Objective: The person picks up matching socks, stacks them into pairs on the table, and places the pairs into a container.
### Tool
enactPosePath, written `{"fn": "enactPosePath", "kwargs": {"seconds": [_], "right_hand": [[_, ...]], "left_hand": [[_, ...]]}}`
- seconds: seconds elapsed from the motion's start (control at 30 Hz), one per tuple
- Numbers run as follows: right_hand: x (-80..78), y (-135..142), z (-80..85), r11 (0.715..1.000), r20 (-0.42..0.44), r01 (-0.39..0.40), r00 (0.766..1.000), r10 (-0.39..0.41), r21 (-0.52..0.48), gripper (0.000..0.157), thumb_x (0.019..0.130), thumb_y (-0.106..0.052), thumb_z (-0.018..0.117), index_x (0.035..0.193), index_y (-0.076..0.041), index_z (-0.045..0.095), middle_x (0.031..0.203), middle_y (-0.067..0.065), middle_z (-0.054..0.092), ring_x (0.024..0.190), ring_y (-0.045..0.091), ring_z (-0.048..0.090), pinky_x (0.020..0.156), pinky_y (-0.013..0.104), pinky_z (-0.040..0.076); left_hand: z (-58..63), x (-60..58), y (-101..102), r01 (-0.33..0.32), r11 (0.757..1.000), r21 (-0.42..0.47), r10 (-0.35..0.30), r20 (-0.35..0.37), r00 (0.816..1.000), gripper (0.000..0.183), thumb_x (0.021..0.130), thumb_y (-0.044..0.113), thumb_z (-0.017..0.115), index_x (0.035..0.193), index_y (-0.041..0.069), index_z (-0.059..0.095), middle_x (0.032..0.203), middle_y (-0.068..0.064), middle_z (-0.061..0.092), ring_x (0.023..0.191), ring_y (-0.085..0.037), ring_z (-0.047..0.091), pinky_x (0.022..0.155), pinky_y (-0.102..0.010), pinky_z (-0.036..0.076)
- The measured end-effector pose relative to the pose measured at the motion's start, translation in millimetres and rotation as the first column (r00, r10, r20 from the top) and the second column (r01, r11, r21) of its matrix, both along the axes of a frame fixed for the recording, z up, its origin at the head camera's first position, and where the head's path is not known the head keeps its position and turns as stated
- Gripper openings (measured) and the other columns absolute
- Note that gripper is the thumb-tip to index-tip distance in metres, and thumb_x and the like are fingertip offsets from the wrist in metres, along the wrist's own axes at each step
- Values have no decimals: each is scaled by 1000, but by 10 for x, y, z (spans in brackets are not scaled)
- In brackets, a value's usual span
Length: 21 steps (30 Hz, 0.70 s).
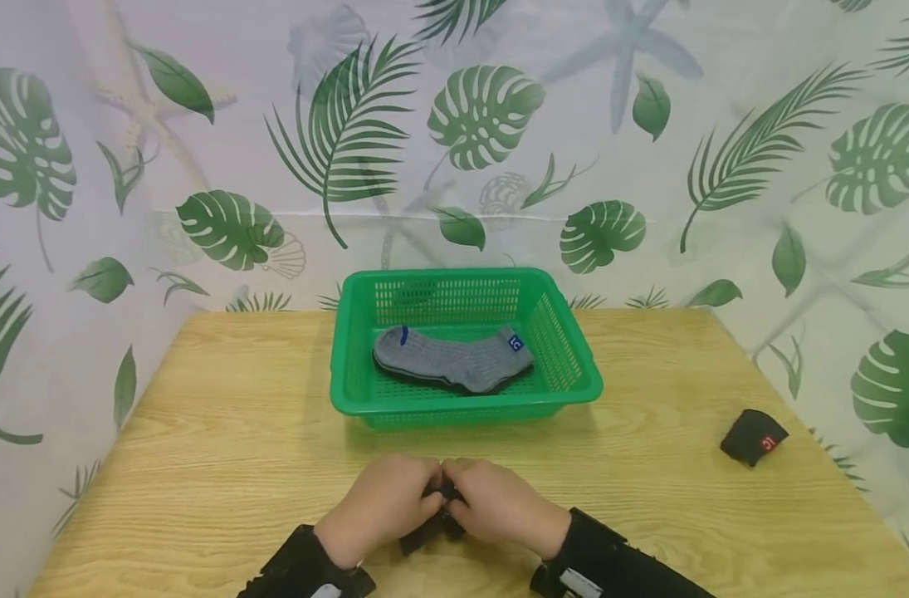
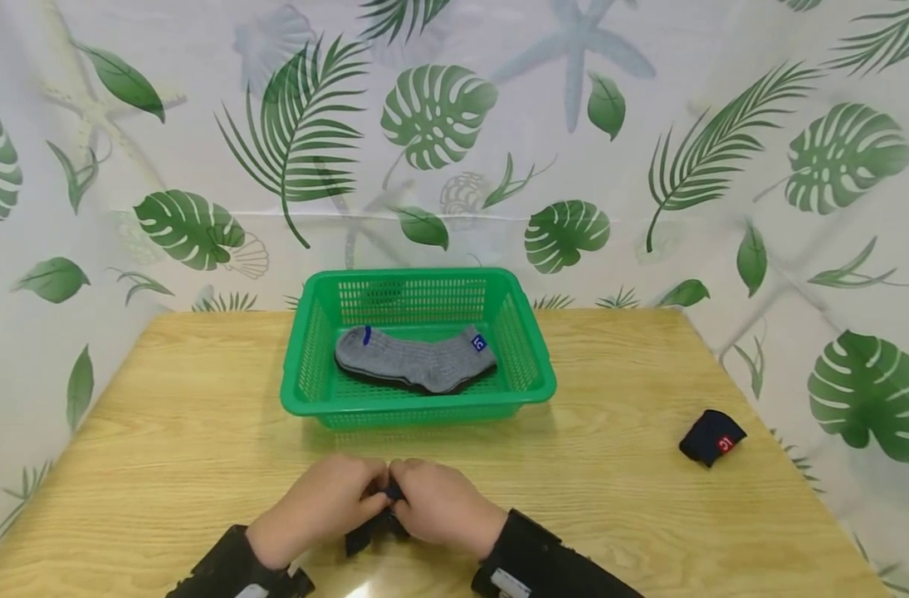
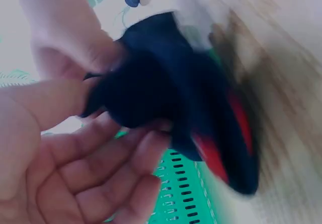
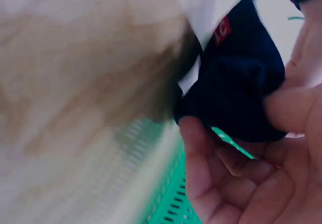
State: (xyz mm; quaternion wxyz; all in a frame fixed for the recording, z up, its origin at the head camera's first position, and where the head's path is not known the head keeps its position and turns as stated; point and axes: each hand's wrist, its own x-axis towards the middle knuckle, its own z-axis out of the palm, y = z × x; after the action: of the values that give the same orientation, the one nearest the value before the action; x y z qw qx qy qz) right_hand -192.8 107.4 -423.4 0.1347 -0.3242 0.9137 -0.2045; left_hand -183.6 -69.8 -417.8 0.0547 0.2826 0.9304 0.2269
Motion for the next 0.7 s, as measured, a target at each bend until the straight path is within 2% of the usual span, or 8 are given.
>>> {"fn": "enactPosePath", "kwargs": {"seconds": [0.03, 0.07, 0.23, 0.4, 0.47, 0.57, 0.63, 0.7], "right_hand": [[-10, 12, 16, 1000, 6, 9, 1000, -8, -14, 2, 93, -11, 62, 93, -12, 61, 79, -3, 58, 64, 8, 48, 58, 26, 39], [-20, 23, 32, 999, 10, 19, 1000, -19, -30, 5, 93, -8, 60, 92, -12, 61, 77, -3, 57, 62, 9, 47, 57, 26, 38], [-70, 95, 151, 989, 26, 89, 996, -87, -118, 13, 95, -6, 55, 87, -11, 63, 69, -4, 54, 57, 9, 44, 55, 25, 37], [-134, 270, 257, 963, 29, 104, 995, -100, -247, 10, 94, -6, 55, 90, -7, 65, 68, -5, 55, 56, 5, 41, 54, 23, 36], [-163, 365, 274, 959, 41, 105, 994, -97, -263, 9, 95, -9, 57, 91, -9, 65, 64, -7, 49, 54, 4, 37, 53, 23, 35], [-196, 493, 265, 961, 79, 105, 993, -87, -255, 8, 96, -14, 59, 92, -9, 64, 61, -9, 41, 53, 3, 33, 54, 23, 33], [-206, 555, 243, 964, 110, 108, 990, -83, -244, 8, 97, -16, 59, 94, -9, 62, 62, -9, 39, 54, 3, 34, 55, 23, 33], [-208, 595, 217, 964, 130, 107, 989, -77, -244, 8, 96, -16, 60, 96, -8, 61, 62, -8, 37, 54, 4, 34, 55, 24, 32]], "left_hand": [[6, 10, 10, -12, 1000, 5, 12, -20, 1000, 24, 85, 14, 69, 70, 18, 51, 60, 9, 44, 55, -8, 40, 53, -24, 35], [0, 17, 18, -24, 1000, 16, 24, -43, 999, 23, 84, 12, 69, 71, 17, 50, 61, 9, 44, 55, -8, 41, 53, -24, 35], [-49, 10, 18, -74, 996, 48, 79, -108, 991, 18, 74, 3, 68, 81, 14, 56, 72, 5, 56, 62, -10, 51, 56, -26, 43], [-80, -41, -84, -121, 985, 120, 134, -107, 985, 15, 80, 2, 69, 86, 13, 61, 77, 2, 63, 70, -14, 61, 61, -31, 49], [-70, -61, -141, -130, 978, 163, 143, -70, 987, 11, 84, 5, 71, 90, 12, 64, 81, 1, 66, 72, -14, 61, 62, -32, 49], [-50, -97, -219, -146, 963, 226, 141, 36, 989, 9, 89, 10, 70, 97, 11, 67, 78, 1, 64, 68, -13, 57, 60, -29, 47], [-29, -115, -253, -173, 941, 290, 141, 126, 982, 9, 91, 14, 69, 99, 11, 67, 75, 3, 59, 65, -11, 50, 58, -26, 43], [-13, -125, -273, -201, 912, 357, 143, 184, 972, 8, 93, 16, 66, 97, 10, 64, 72, 4, 51, 63, -11, 44, 57, -25, 39]]}}
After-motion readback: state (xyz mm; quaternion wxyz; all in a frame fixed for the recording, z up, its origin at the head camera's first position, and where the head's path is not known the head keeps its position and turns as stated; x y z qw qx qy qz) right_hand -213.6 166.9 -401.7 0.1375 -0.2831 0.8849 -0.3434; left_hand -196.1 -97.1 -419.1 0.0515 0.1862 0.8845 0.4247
